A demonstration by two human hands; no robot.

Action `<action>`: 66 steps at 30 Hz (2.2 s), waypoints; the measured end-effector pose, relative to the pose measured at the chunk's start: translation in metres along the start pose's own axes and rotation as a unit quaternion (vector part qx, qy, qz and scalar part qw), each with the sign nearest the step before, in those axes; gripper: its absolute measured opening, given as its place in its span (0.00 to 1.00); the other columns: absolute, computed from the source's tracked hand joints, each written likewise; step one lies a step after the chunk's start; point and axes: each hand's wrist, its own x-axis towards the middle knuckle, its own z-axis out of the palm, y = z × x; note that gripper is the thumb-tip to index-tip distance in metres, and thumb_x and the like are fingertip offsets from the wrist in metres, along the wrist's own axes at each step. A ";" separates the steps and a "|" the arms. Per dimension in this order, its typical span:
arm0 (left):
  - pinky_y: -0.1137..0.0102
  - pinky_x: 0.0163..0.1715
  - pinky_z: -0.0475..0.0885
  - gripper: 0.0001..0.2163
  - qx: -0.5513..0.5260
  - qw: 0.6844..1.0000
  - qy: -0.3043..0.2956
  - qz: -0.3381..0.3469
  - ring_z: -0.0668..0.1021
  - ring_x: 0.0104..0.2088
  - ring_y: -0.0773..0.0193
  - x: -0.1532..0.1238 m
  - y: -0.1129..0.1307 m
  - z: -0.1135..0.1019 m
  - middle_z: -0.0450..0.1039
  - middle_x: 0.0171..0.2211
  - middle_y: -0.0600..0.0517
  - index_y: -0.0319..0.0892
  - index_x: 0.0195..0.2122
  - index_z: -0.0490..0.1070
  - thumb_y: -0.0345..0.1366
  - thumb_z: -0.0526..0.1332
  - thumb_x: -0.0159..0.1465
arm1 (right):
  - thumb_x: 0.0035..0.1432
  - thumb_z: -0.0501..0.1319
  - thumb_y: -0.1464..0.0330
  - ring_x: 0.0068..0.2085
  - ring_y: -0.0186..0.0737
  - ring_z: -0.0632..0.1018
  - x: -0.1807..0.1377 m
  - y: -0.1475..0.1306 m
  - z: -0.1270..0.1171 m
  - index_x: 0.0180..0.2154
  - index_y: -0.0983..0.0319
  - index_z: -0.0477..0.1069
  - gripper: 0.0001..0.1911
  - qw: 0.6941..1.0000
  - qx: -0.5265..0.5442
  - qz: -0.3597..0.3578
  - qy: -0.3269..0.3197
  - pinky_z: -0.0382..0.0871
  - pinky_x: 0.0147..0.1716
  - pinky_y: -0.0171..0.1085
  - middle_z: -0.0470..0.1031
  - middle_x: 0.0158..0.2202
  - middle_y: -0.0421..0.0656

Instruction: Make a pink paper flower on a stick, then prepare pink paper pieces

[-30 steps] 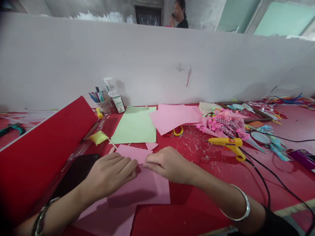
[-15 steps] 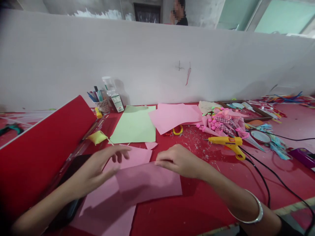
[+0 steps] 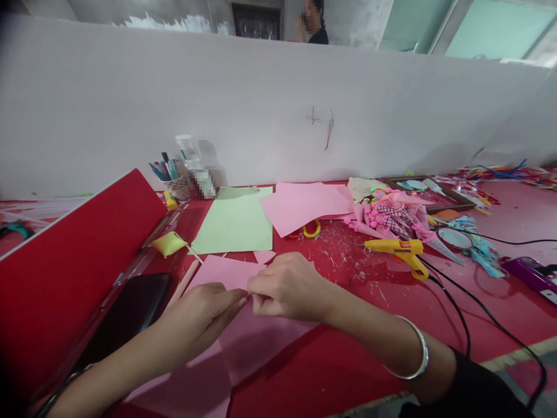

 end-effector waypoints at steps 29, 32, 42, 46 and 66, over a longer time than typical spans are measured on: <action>0.68 0.36 0.60 0.06 0.173 0.969 0.159 0.074 0.71 0.35 0.64 0.003 -0.016 0.001 0.70 0.31 0.54 0.42 0.34 0.66 0.29 0.51 0.60 | 0.60 0.46 0.65 0.20 0.32 0.65 -0.011 -0.001 -0.002 0.25 0.63 0.67 0.18 0.987 -0.058 0.104 -0.105 0.49 0.22 0.33 0.68 0.17 0.40; 0.69 0.33 0.60 0.07 0.210 0.954 0.181 0.111 0.67 0.24 0.68 0.007 -0.011 0.006 0.66 0.22 0.56 0.41 0.26 0.64 0.29 0.50 0.60 | 0.60 0.45 0.65 0.19 0.30 0.64 -0.008 -0.003 0.001 0.24 0.63 0.66 0.18 0.988 -0.052 0.103 -0.108 0.46 0.21 0.33 0.67 0.17 0.39; 0.71 0.27 0.58 0.09 0.249 0.924 0.265 0.115 0.63 0.18 0.72 0.005 -0.031 -0.001 0.61 0.15 0.59 0.42 0.20 0.63 0.29 0.53 0.57 | 0.60 0.45 0.64 0.22 0.29 0.65 -0.023 0.001 -0.017 0.25 0.62 0.65 0.17 0.975 0.092 0.179 -0.096 0.50 0.23 0.31 0.67 0.20 0.38; 0.71 0.25 0.59 0.10 0.163 0.950 0.264 -0.036 0.64 0.18 0.71 -0.002 -0.057 -0.001 0.62 0.14 0.58 0.41 0.17 0.62 0.28 0.52 0.55 | 0.58 0.48 0.64 0.20 0.28 0.61 -0.039 0.009 -0.031 0.22 0.62 0.62 0.15 0.954 0.144 0.259 -0.037 0.51 0.21 0.29 0.60 0.18 0.35; 0.77 0.21 0.62 0.12 -0.374 0.913 0.133 -0.099 0.67 0.22 0.72 0.026 0.004 0.003 0.66 0.20 0.55 0.39 0.21 0.64 0.38 0.51 0.57 | 0.46 0.60 0.61 0.29 0.33 0.65 -0.018 -0.020 -0.005 0.33 0.61 0.56 0.17 0.953 0.206 0.217 0.043 0.62 0.28 0.33 0.62 0.30 0.40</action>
